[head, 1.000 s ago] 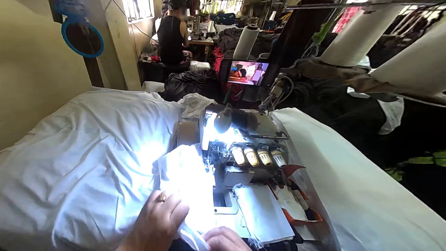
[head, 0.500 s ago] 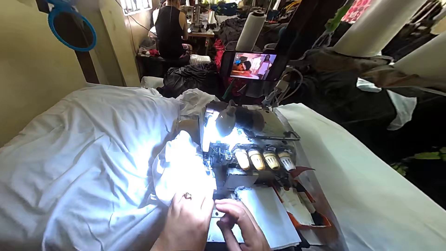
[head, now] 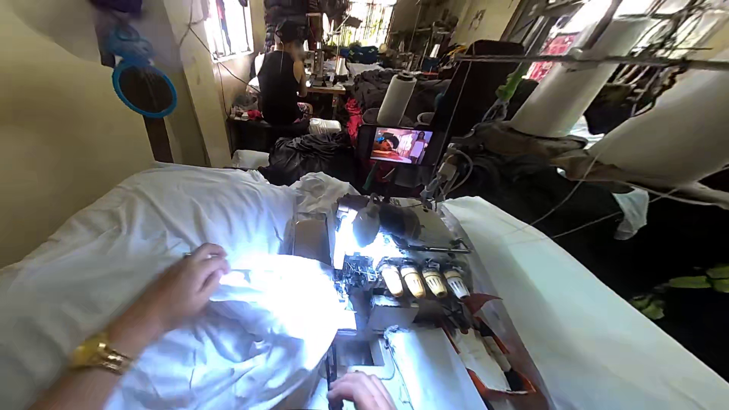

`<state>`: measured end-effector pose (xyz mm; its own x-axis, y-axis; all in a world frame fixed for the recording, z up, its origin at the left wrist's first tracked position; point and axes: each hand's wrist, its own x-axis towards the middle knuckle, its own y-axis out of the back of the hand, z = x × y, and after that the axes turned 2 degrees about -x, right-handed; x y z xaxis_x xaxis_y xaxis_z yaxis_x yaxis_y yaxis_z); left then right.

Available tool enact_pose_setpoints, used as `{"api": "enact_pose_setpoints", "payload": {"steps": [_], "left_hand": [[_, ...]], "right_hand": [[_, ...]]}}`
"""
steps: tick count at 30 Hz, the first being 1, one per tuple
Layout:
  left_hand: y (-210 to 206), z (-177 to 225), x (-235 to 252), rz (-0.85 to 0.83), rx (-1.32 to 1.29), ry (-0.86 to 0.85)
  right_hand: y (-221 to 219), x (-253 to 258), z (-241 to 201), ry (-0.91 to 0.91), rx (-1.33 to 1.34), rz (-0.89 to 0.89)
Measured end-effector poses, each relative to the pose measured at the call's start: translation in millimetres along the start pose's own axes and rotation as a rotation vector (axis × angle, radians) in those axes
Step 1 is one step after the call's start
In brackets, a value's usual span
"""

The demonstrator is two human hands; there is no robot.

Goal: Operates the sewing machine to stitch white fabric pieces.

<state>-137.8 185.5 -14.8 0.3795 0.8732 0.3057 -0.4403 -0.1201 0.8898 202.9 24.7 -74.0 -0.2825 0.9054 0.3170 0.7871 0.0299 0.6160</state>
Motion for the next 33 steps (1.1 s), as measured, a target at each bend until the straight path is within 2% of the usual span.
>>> {"api": "enact_pose_setpoints", "payload": {"steps": [1, 2, 4, 5, 6, 8, 9, 10, 11, 12, 13, 15, 16, 17, 18, 20, 23, 24, 28, 30, 33], "left_hand": [[21.6, -18.2, -9.7, -0.099, 0.109, 0.008], [38.8, -34.0, -18.6, -0.118, 0.172, -0.020], [69.7, -29.5, -30.1, -0.044, 0.108, -0.156], [83.9, -5.6, -34.7, -0.033, -0.051, -0.253], [97.6, 27.7, -40.1, -0.113, -0.297, -0.347], [118.1, 100.3, -50.6, -0.373, -0.749, -0.514], [122.1, 123.3, -52.9, -0.417, -0.786, -0.575], [123.3, 131.7, -52.7, -0.381, -0.721, -0.601], [122.5, 126.1, -50.1, -0.292, -0.592, -0.600], [118.9, 111.6, -45.9, -0.183, -0.428, -0.578], [114.2, 95.2, -41.4, -0.078, -0.286, -0.547], [108.8, 76.4, -36.6, -0.002, -0.198, -0.489], [107.7, 74.9, -35.9, -0.007, -0.215, -0.474], [106.6, 76.5, -35.5, -0.020, -0.237, -0.469], [105.3, 79.7, -35.2, -0.030, -0.254, -0.469], [103.8, 83.4, -32.2, -0.024, -0.241, -0.478], [108.0, 78.9, -29.2, -0.015, -0.174, -0.472], [111.5, 77.5, -28.8, -0.037, -0.223, -0.484], [127.8, 93.0, -24.8, -0.191, -0.723, -0.606], [129.7, 103.3, -18.8, -0.222, -0.827, -0.640], [130.4, 103.8, -4.4, -0.159, -0.673, -0.609]], "right_hand": [[-9.6, 0.2, -0.2, -0.007, 0.008, -0.063], [-21.1, 4.1, -1.9, -0.005, 0.026, -0.114], [-45.9, 24.6, -9.9, 0.029, 0.072, -0.145], [-55.5, 39.0, -16.9, 0.059, 0.069, -0.136], [-61.5, 53.8, -26.3, 0.086, 0.018, -0.123], [-61.1, 78.1, -45.6, 0.118, -0.178, -0.149], [-50.4, 87.7, -57.9, 0.086, -0.278, -0.276], [-31.3, 97.0, -76.3, 0.006, -0.319, -0.463], [-12.1, 104.9, -93.2, -0.074, -0.325, -0.649], [1.1, 108.3, -102.0, -0.075, -0.345, -0.769], [9.4, 103.2, -100.9, 0.016, -0.315, -0.733], [14.3, 85.9, -89.2, 0.208, -0.220, -0.319], [12.2, 82.3, -84.4, 0.251, -0.211, -0.097], [10.1, 81.7, -80.5, 0.259, -0.225, 0.040], [8.9, 81.5, -76.2, 0.259, -0.233, 0.075], [8.4, 81.7, -69.8, 0.287, -0.155, 0.005], [20.1, 82.4, -76.6, 0.315, 0.129, -0.044], [25.4, 84.7, -78.3, 0.316, 0.148, -0.002], [29.4, 105.3, -52.4, 0.366, -0.030, 0.159], [31.4, 105.0, -40.2, 0.365, -0.020, 0.152], [52.2, 80.3, -38.3, 0.304, 0.082, 0.024]]}}
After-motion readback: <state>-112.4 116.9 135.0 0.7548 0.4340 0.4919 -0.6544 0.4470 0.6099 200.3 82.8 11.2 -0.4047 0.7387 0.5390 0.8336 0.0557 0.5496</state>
